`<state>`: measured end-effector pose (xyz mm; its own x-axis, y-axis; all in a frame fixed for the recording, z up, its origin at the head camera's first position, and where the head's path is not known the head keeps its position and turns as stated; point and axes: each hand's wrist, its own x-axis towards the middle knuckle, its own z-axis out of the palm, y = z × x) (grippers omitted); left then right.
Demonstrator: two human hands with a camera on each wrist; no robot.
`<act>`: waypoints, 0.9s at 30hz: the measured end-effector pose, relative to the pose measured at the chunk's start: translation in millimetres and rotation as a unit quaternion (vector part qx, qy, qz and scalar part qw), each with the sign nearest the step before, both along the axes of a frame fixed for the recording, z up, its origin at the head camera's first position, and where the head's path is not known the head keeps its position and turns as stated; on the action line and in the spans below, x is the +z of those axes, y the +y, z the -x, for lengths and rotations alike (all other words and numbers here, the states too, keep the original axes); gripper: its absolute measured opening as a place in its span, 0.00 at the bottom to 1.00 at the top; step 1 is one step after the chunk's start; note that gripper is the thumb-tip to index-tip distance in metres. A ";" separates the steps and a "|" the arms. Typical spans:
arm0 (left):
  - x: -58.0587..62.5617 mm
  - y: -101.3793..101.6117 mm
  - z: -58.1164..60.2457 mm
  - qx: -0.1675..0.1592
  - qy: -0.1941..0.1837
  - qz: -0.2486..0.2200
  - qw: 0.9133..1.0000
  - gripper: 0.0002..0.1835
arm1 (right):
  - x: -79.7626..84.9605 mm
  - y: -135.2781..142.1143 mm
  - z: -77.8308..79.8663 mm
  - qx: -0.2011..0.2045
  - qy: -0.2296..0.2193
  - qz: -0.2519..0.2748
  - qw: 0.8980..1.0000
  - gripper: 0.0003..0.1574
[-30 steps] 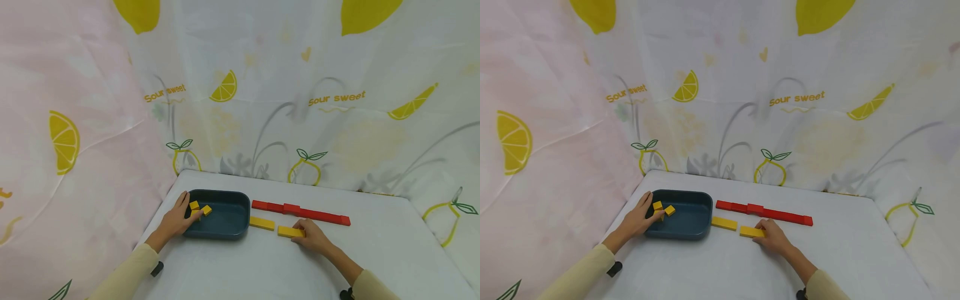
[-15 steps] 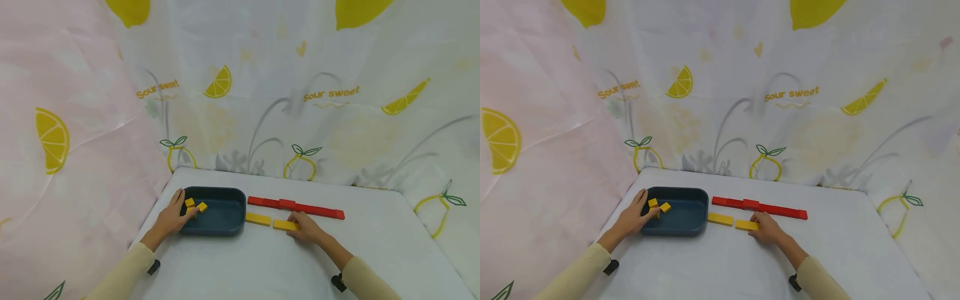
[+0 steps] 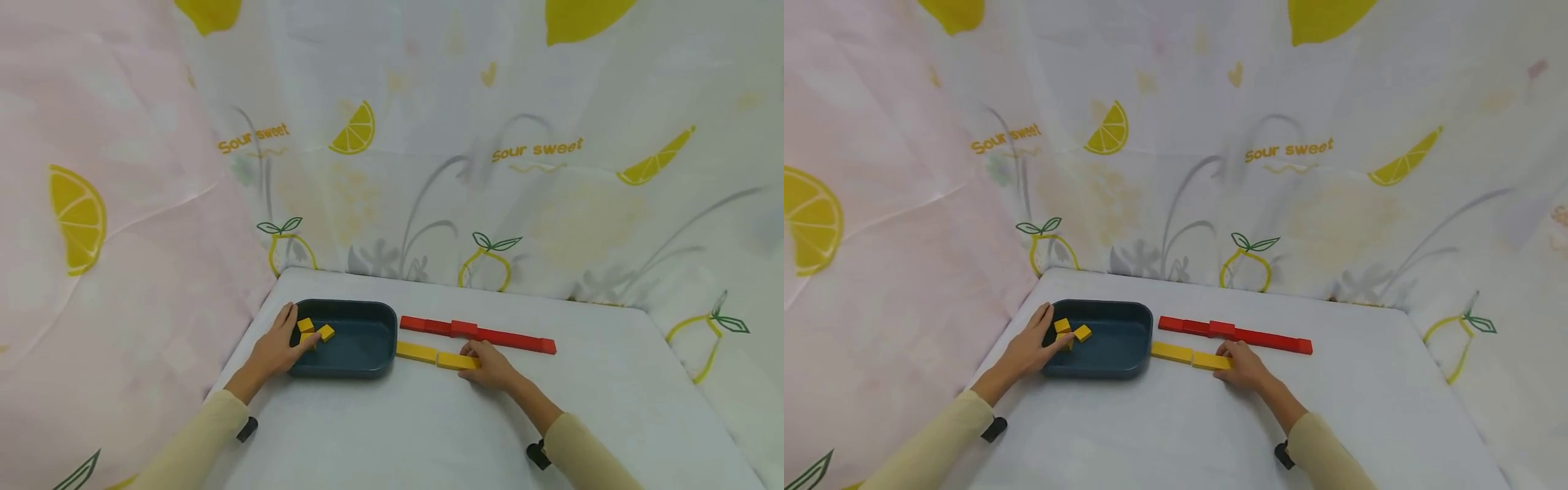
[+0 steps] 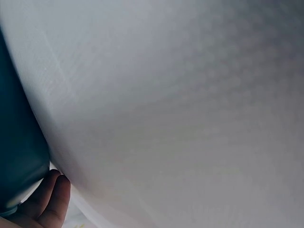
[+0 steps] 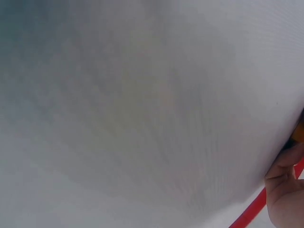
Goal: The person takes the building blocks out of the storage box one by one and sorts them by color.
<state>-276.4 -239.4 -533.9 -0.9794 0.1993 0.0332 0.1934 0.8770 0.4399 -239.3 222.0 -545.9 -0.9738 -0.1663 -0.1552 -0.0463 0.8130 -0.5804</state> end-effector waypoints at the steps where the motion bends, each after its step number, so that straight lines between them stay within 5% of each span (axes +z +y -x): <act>1: 0.1 0.6 0.0 -0.001 -0.002 -0.001 1.000 0.57 | -0.7 -0.8 -0.5 -0.005 -0.003 0.001 1.000 0.21; 27: 3.5 1.8 -2.4 0.008 -0.005 0.000 1.000 0.56 | -4.7 -3.7 3.5 -0.023 -0.011 0.025 0.999 0.22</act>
